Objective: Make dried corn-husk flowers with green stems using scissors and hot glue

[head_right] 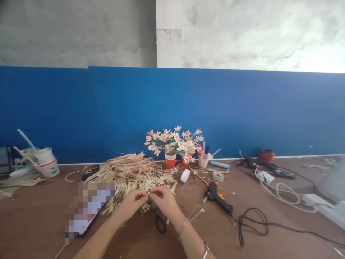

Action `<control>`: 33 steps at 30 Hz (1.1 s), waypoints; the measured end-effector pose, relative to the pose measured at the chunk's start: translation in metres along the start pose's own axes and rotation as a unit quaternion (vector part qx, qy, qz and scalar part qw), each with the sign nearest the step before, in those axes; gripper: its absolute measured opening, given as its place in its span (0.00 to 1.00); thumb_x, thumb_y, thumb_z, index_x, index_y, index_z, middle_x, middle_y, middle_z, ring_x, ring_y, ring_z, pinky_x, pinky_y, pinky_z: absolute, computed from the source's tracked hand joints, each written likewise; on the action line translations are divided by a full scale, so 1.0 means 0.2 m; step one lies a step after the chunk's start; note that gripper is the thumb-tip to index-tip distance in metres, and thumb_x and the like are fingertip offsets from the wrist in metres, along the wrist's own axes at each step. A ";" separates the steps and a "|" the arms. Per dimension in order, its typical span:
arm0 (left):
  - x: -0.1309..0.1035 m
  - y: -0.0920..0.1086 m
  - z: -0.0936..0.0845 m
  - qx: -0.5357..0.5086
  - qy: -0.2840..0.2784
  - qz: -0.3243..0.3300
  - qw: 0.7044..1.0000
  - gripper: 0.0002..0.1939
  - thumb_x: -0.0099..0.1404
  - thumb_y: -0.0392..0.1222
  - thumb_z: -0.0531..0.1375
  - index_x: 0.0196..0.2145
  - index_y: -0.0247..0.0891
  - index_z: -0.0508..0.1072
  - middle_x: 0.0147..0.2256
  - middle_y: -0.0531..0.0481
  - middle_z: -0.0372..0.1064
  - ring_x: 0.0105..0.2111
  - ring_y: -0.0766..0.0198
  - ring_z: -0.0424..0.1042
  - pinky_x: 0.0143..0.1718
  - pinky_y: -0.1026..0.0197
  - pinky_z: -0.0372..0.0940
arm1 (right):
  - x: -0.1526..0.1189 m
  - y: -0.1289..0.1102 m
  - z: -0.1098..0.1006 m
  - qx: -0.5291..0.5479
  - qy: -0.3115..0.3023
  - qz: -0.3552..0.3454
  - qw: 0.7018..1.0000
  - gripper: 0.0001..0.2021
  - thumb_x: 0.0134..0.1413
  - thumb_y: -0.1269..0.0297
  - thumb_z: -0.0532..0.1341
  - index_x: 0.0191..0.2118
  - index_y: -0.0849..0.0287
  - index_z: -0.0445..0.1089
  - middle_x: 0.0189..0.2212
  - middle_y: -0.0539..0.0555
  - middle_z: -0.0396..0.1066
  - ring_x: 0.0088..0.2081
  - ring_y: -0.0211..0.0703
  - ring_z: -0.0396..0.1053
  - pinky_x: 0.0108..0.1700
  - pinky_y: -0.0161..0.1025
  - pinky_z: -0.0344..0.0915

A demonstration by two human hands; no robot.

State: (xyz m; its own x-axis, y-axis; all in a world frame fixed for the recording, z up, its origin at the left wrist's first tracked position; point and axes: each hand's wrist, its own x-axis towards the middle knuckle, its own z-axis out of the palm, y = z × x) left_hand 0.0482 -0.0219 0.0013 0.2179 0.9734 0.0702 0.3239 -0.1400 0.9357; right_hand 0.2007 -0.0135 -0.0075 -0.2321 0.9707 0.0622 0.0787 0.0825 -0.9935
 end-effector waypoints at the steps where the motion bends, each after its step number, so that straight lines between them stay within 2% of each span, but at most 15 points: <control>1: 0.00 0.00 0.00 0.012 0.010 0.005 1.000 0.10 0.53 0.42 0.56 0.24 0.33 0.72 0.20 0.53 0.66 0.21 0.67 0.60 0.23 0.66 0.54 | 0.00 0.00 0.00 -0.018 0.001 -0.001 1.000 0.10 0.40 0.60 0.62 0.29 0.62 0.69 0.19 0.48 0.67 0.19 0.34 0.63 0.23 0.32 0.61; 6: -0.01 -0.02 0.01 0.102 0.055 0.023 0.993 0.11 0.54 0.44 0.55 0.26 0.36 0.73 0.21 0.53 0.67 0.20 0.66 0.61 0.23 0.66 0.52 | -0.02 -0.03 -0.01 -0.162 0.051 -0.063 0.983 0.05 0.42 0.69 0.58 0.25 0.61 0.71 0.20 0.50 0.69 0.23 0.37 0.63 0.26 0.32 0.59; 9: -0.01 -0.02 0.02 0.114 0.075 0.028 0.990 0.10 0.53 0.45 0.55 0.26 0.38 0.74 0.19 0.54 0.66 0.19 0.66 0.60 0.22 0.66 0.51 | -0.02 -0.04 0.00 -0.189 0.057 -0.084 0.977 0.05 0.43 0.70 0.56 0.24 0.61 0.70 0.21 0.50 0.69 0.24 0.37 0.63 0.27 0.32 0.58; 12: -0.01 -0.04 0.03 0.103 0.070 0.032 0.992 0.10 0.53 0.45 0.56 0.27 0.38 0.74 0.20 0.53 0.68 0.19 0.66 0.60 0.22 0.66 0.51 | -0.03 -0.04 0.00 -0.196 0.066 -0.102 0.973 0.05 0.43 0.70 0.55 0.24 0.61 0.69 0.21 0.50 0.68 0.25 0.37 0.63 0.28 0.32 0.58; 17: 0.01 -0.06 0.03 0.092 0.047 0.021 0.994 0.11 0.53 0.44 0.56 0.29 0.37 0.74 0.22 0.53 0.70 0.18 0.66 0.61 0.21 0.66 0.51 | -0.03 -0.02 0.01 -0.186 0.079 -0.096 0.975 0.05 0.43 0.68 0.55 0.24 0.61 0.67 0.21 0.50 0.67 0.25 0.38 0.63 0.27 0.33 0.58; 21: 0.01 -0.04 0.03 0.135 0.079 0.017 0.988 0.09 0.52 0.43 0.56 0.25 0.37 0.74 0.18 0.54 0.66 0.18 0.66 0.60 0.21 0.66 0.50 | -0.02 0.01 0.03 -0.171 0.089 -0.079 0.978 0.05 0.43 0.68 0.55 0.24 0.61 0.66 0.19 0.49 0.66 0.23 0.37 0.62 0.26 0.32 0.57; 29: 0.02 -0.07 0.02 0.102 0.078 -0.001 0.992 0.08 0.49 0.43 0.58 0.23 0.36 0.73 0.20 0.53 0.68 0.19 0.67 0.61 0.21 0.66 0.52 | 0.01 0.03 0.02 -0.024 0.024 0.007 0.999 0.05 0.40 0.65 0.58 0.22 0.61 0.65 0.16 0.46 0.64 0.18 0.34 0.62 0.23 0.32 0.59; 33: 0.02 -0.09 0.03 0.094 0.075 -0.009 0.993 0.08 0.49 0.43 0.58 0.23 0.35 0.72 0.20 0.53 0.69 0.20 0.67 0.62 0.22 0.66 0.54 | 0.00 0.00 0.02 -0.042 0.028 0.000 0.999 0.05 0.38 0.65 0.60 0.21 0.61 0.66 0.15 0.46 0.64 0.19 0.33 0.61 0.23 0.31 0.58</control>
State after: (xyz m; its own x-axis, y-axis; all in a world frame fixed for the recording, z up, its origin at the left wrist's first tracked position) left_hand 0.0491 -0.0162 -0.0166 0.0758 0.9900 0.1187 0.4956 -0.1407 0.8571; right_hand 0.1968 -0.0153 -0.0072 -0.1783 0.9816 0.0689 0.1613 0.0982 -0.9820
